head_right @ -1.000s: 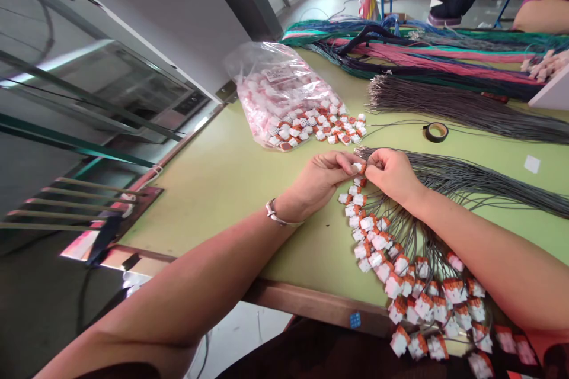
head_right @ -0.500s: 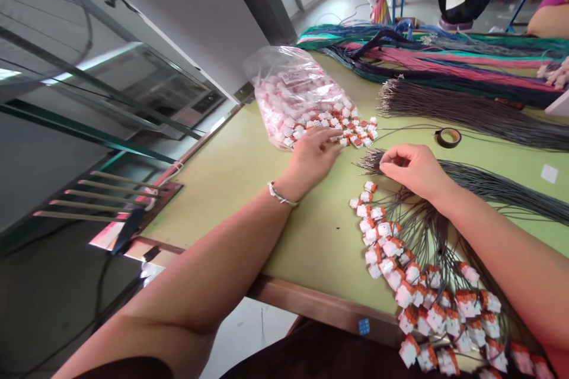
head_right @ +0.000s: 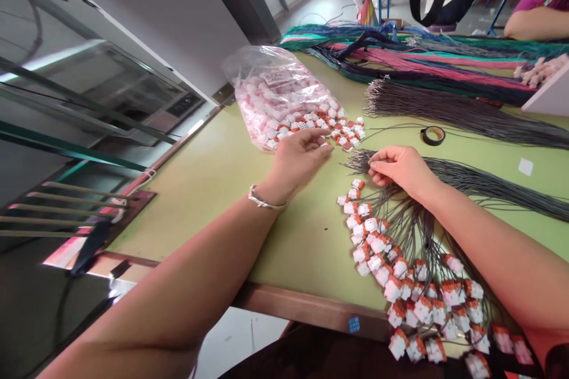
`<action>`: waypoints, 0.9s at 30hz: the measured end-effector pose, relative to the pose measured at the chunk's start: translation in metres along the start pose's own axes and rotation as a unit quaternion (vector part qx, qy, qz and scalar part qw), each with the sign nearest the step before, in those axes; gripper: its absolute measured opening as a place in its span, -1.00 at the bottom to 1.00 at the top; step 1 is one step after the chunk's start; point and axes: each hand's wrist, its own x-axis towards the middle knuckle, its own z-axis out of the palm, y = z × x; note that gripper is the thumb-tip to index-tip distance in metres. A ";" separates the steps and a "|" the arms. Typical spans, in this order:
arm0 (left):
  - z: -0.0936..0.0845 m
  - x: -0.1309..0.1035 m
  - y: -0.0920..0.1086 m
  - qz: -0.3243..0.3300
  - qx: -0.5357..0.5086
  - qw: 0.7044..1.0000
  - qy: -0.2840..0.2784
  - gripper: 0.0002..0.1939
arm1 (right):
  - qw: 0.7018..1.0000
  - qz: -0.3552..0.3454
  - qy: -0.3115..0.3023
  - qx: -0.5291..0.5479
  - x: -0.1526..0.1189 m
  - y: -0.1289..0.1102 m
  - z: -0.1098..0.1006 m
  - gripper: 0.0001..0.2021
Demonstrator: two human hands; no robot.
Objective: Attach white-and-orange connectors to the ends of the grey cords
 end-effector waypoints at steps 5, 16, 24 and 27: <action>0.006 -0.024 0.019 -0.117 -0.197 0.969 -0.089 -0.72 | 0.984 -0.081 0.030 -0.156 -0.004 -0.003 0.007 -0.84; 0.021 -0.034 0.011 -0.206 -0.360 0.893 -0.175 -0.81 | 0.954 -0.163 0.021 -0.249 -0.009 -0.002 0.015 -0.86; 0.021 -0.035 0.014 -0.230 -0.366 0.883 -0.183 -0.82 | 0.931 -0.201 0.031 -0.304 -0.010 0.003 0.016 -0.89; 0.022 -0.035 0.012 -0.222 -0.355 0.889 -0.187 -0.80 | 0.910 -0.215 0.030 -0.354 -0.011 0.002 0.016 -0.89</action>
